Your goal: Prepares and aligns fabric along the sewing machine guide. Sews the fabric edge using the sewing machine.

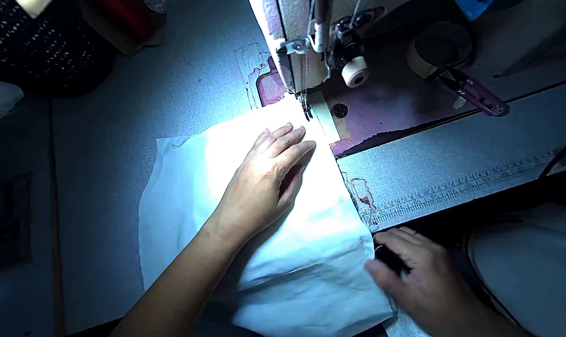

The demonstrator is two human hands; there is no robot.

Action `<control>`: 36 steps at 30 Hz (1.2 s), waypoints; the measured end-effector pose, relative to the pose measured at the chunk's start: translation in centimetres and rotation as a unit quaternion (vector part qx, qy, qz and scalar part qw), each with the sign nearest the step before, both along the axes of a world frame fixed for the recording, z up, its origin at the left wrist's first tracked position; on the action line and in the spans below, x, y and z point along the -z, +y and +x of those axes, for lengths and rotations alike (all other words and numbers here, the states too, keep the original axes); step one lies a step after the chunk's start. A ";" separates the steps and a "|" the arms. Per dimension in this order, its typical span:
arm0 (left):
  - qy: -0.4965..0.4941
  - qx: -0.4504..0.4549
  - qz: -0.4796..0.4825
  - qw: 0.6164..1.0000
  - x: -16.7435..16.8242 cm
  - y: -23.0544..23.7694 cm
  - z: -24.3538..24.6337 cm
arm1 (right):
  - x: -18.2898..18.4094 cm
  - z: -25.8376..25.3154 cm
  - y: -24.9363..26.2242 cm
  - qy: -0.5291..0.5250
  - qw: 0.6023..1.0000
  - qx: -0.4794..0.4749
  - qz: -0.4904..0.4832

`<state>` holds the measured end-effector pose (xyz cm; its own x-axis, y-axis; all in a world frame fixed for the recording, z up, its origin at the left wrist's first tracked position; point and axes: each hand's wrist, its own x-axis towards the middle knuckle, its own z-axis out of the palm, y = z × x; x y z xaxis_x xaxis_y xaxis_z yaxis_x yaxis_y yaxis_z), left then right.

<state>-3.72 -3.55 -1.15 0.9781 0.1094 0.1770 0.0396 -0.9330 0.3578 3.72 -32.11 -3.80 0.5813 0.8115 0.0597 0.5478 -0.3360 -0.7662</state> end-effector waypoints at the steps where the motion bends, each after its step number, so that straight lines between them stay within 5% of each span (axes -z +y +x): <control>1: 0.008 -0.016 -0.008 1.000 -0.1 -0.5 -0.1 | 0.7 -0.8 -0.2 0.051 0.999 -0.004 -0.016; 5: 0.029 -0.051 -0.024 0.998 0.3 -1.6 0.3 | 2.2 -2.8 0.3 0.388 0.916 -0.010 0.103; 7: 0.037 -0.049 -0.028 0.998 0.7 -1.2 0.2 | 1.9 -3.7 0.3 0.432 0.890 -0.044 0.138; 11: 0.024 -0.029 -0.008 0.999 0.4 -1.4 -0.3 | 1.7 -3.6 0.1 0.452 0.881 -0.082 0.112; 17: -0.037 -0.085 0.002 0.996 0.1 -7.9 -2.5 | 2.1 -3.0 -0.9 0.356 0.928 -0.060 0.089; 21: -0.035 -0.207 0.025 0.977 0.3 -13.5 -3.4 | 4.2 -1.2 -0.2 0.168 0.976 0.082 0.112; 24: -0.020 -0.266 0.067 0.961 1.3 -16.3 -3.5 | 4.9 -1.6 0.3 0.063 0.995 0.059 0.041; 26: -0.027 -0.279 0.069 0.957 1.5 -17.1 -3.8 | 5.3 -1.8 0.5 0.129 0.991 0.028 0.019; 32: -0.039 -0.311 0.046 0.948 -1.8 -17.3 -5.1 | 4.6 -2.3 0.0 0.354 0.916 -0.070 0.176; 36: -0.026 -0.341 0.095 0.935 -1.5 -16.7 -4.6 | 3.1 -2.5 -0.7 0.398 0.893 -0.114 0.177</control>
<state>-8.31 -20.27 0.32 0.6816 0.6663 0.3023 0.6357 -0.7439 0.2063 1.19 -32.77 -6.91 0.3756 0.9265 -0.0218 -0.1947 0.0559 -0.9793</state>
